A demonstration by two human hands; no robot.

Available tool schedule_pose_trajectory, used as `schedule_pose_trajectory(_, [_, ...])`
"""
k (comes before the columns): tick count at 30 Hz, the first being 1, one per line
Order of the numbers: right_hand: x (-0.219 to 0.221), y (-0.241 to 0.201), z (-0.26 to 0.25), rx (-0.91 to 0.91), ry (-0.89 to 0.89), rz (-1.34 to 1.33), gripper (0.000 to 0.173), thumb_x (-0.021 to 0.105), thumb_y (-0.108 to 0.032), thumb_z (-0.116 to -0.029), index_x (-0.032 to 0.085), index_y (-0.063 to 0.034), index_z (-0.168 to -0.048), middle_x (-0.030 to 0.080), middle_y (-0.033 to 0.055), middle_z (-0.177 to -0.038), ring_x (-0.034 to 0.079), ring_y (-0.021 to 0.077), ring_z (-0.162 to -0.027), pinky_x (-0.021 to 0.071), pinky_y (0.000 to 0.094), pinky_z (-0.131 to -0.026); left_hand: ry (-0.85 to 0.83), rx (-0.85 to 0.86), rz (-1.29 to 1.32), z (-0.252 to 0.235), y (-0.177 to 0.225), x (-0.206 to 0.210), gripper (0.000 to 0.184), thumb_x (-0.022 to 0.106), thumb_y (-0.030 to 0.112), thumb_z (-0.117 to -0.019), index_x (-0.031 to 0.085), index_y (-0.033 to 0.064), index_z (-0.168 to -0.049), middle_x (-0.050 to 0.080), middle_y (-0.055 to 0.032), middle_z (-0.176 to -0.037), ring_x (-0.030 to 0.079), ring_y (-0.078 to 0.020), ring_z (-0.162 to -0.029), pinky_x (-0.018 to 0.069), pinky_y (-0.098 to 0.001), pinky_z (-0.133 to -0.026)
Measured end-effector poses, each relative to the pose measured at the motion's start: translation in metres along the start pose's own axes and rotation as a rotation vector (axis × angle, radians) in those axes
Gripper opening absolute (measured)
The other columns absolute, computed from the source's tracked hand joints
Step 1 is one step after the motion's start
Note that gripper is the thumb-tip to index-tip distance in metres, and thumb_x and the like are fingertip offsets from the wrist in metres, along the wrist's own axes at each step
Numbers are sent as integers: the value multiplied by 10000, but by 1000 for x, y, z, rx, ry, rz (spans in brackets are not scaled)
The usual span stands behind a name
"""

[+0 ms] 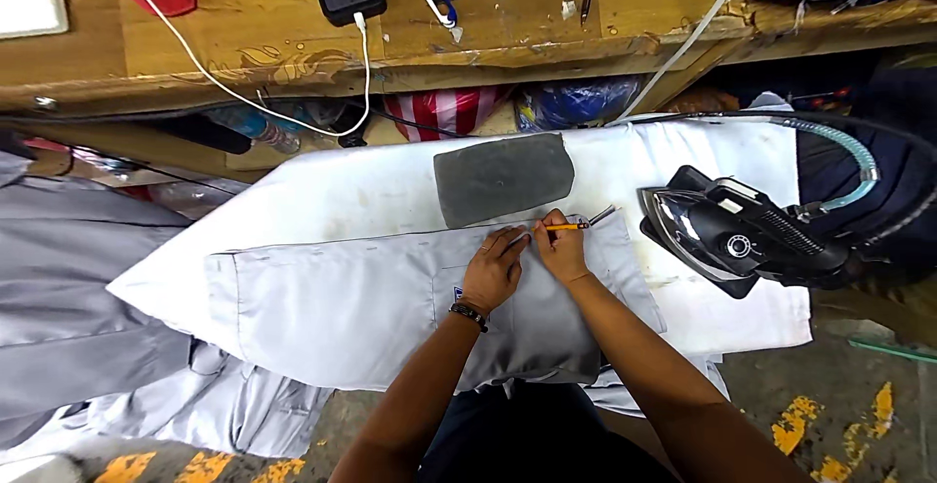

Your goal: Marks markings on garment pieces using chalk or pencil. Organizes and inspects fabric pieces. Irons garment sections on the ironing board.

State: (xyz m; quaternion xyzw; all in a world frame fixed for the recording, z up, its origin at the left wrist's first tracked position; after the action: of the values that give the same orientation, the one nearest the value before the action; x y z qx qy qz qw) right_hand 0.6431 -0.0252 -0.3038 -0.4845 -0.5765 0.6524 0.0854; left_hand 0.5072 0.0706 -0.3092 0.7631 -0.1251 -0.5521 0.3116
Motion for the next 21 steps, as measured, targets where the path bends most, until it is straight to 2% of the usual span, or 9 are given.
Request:
schedule_pose_trajectory(9, [0,-1,1,-8,-1,60,178,576,-96,-965,541,-25,-805,481,54,-619,455,147,-500,393,310,-483,-7,-6,9,1,3,0,397,514,60,-929,725,71,-1265,631,-92,-1421,531,-268,-1390,418,-393,-1162])
schedule_pose_trajectory(11, [0,-2,4,6,10,68,176,575,-86,-962,533,-25,-803,467,56,-608,438,154,-485,383,318,-467,-25,-12,21,2,4,-1,393,521,54,-931,720,62,-1269,621,-103,-1432,525,-285,-1396,416,-419,-1167])
schedule_pose_trajectory(14, [0,-1,-1,-5,-5,30,180,574,-112,-967,529,-44,-807,441,26,-586,408,122,-468,356,290,-459,-16,-15,15,-1,2,-2,387,523,62,-932,725,66,-1262,625,-98,-1428,532,-276,-1390,419,-415,-1164])
schedule_pose_trajectory(16, [0,0,2,-18,-8,46,190,571,-111,-968,526,-43,-796,450,39,-597,418,137,-476,366,302,-460,-22,-14,11,0,4,-2,387,521,65,-932,724,65,-1263,626,-100,-1426,532,-278,-1389,418,-409,-1163])
schedule_pose_trajectory(18, [-1,0,4,34,-5,2,182,566,-110,-976,525,-48,-810,460,34,-603,414,124,-475,358,290,-457,-25,-11,3,1,5,-1,393,518,68,-935,718,68,-1273,618,-98,-1435,520,-274,-1399,407,-407,-1172])
schedule_pose_trajectory(19, [-3,-1,1,91,-12,-90,163,568,-105,-989,533,-47,-840,498,25,-608,438,96,-474,379,260,-459,-23,-11,-6,0,4,-1,392,514,70,-938,717,72,-1274,615,-94,-1439,518,-271,-1401,408,-407,-1172])
schedule_pose_trajectory(21, [-9,-4,-6,232,-45,-324,125,544,-99,-1045,533,-47,-933,628,18,-703,596,55,-548,531,220,-537,-29,-9,-20,-1,3,-2,389,506,82,-955,709,75,-1286,612,-91,-1444,514,-270,-1406,407,-407,-1172])
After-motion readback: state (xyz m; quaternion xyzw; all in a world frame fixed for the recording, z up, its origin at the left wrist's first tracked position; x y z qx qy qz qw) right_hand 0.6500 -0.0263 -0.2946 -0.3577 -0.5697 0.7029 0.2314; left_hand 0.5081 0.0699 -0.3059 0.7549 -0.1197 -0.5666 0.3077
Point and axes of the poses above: each hand's wrist, its own z-axis away from the middle knuckle, its own x-axis out of the palm, y = z × x, the point moved 2 cm from there along -z, towards the middle knuckle
